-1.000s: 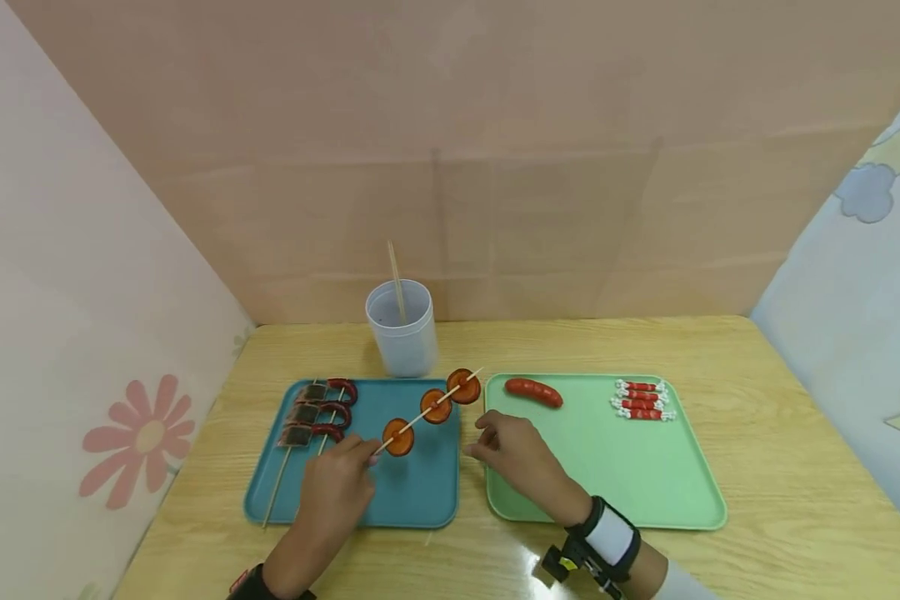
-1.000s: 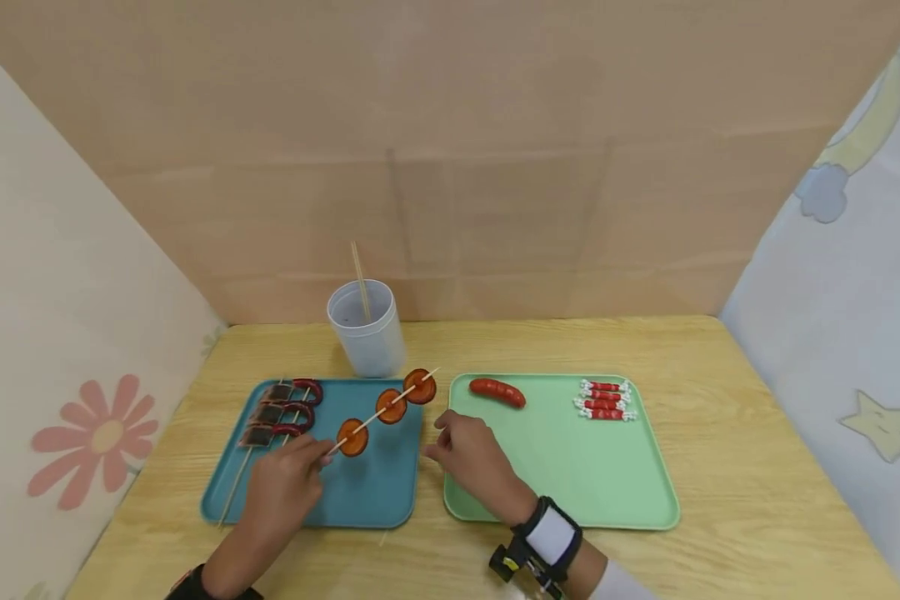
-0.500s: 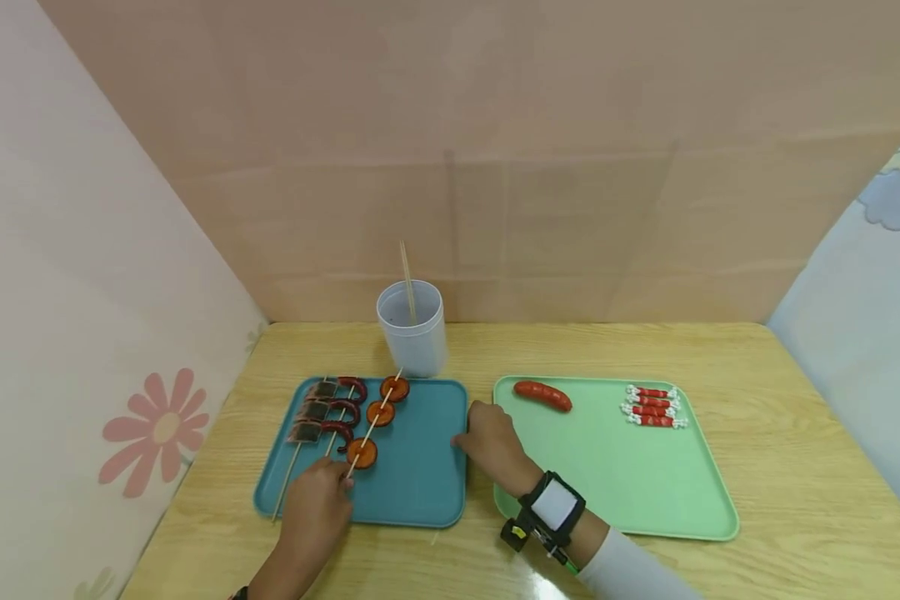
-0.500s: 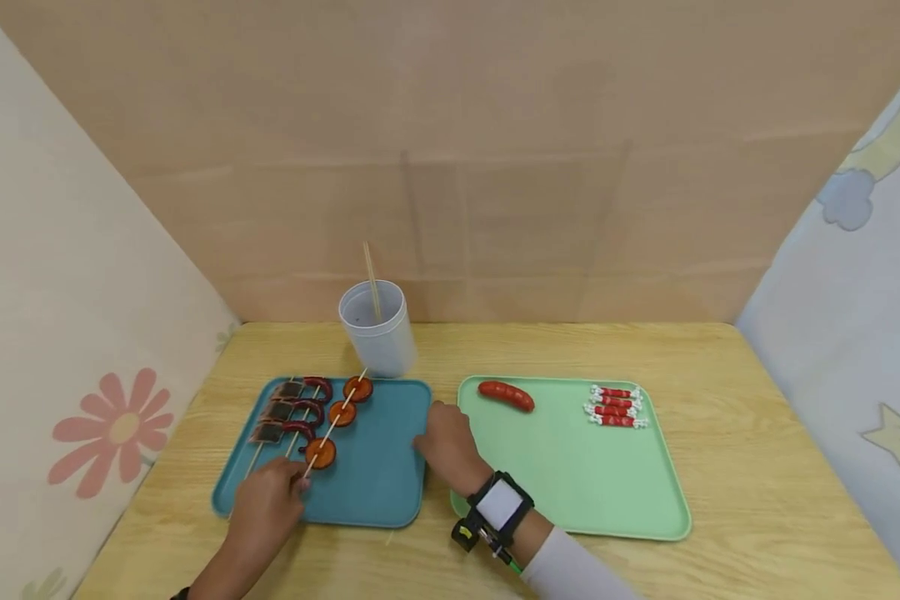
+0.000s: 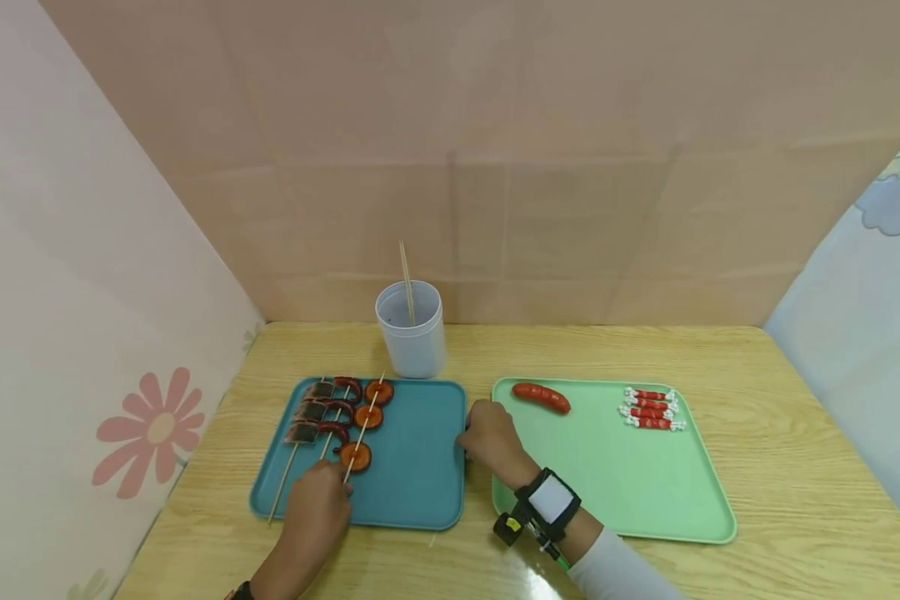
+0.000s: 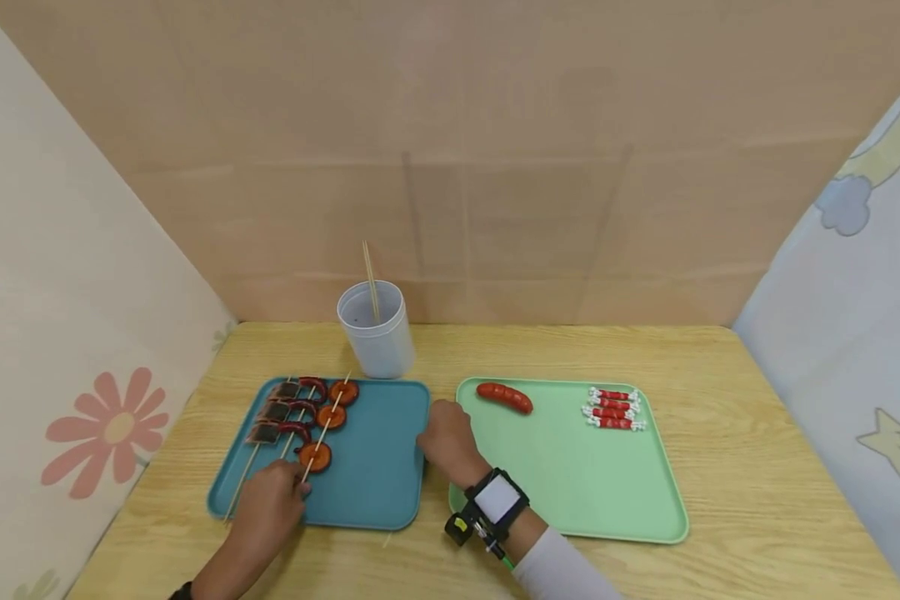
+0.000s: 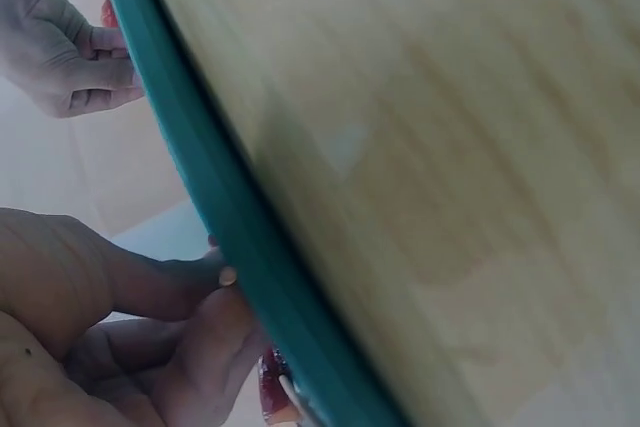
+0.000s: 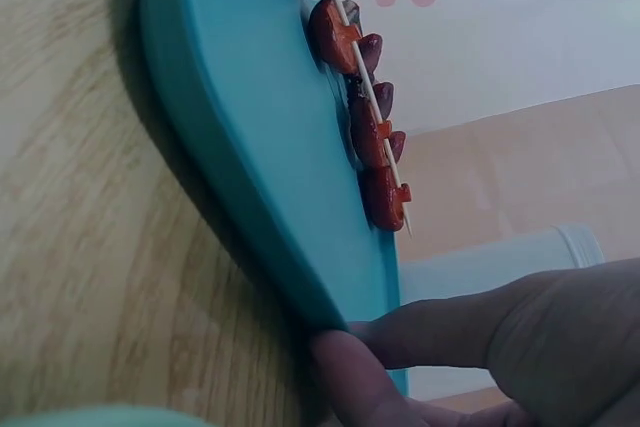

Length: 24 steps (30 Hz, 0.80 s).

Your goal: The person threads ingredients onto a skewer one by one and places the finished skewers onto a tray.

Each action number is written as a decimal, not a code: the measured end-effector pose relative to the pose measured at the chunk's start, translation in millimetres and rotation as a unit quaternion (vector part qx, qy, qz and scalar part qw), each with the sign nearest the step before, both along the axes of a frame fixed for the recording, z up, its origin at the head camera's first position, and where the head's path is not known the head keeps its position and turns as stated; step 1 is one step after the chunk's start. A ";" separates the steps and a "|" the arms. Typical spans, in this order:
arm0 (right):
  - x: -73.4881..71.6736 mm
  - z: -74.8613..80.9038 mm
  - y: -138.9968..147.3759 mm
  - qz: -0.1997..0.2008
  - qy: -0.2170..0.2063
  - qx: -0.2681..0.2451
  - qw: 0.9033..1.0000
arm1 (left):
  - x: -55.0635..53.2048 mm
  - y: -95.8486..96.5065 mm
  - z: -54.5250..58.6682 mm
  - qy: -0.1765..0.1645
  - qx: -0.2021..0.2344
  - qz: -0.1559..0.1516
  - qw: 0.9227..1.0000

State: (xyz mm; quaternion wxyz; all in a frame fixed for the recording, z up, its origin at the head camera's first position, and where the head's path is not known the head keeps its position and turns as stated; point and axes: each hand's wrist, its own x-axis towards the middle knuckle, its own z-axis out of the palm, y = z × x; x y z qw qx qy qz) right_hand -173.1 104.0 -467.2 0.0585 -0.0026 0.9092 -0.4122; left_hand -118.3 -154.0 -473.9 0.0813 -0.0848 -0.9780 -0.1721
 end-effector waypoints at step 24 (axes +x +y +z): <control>-87.4 118.1 -16.7 0.017 0.226 0.073 0.971 | -93.2 34.4 78.4 -0.048 0.201 -0.007 0.978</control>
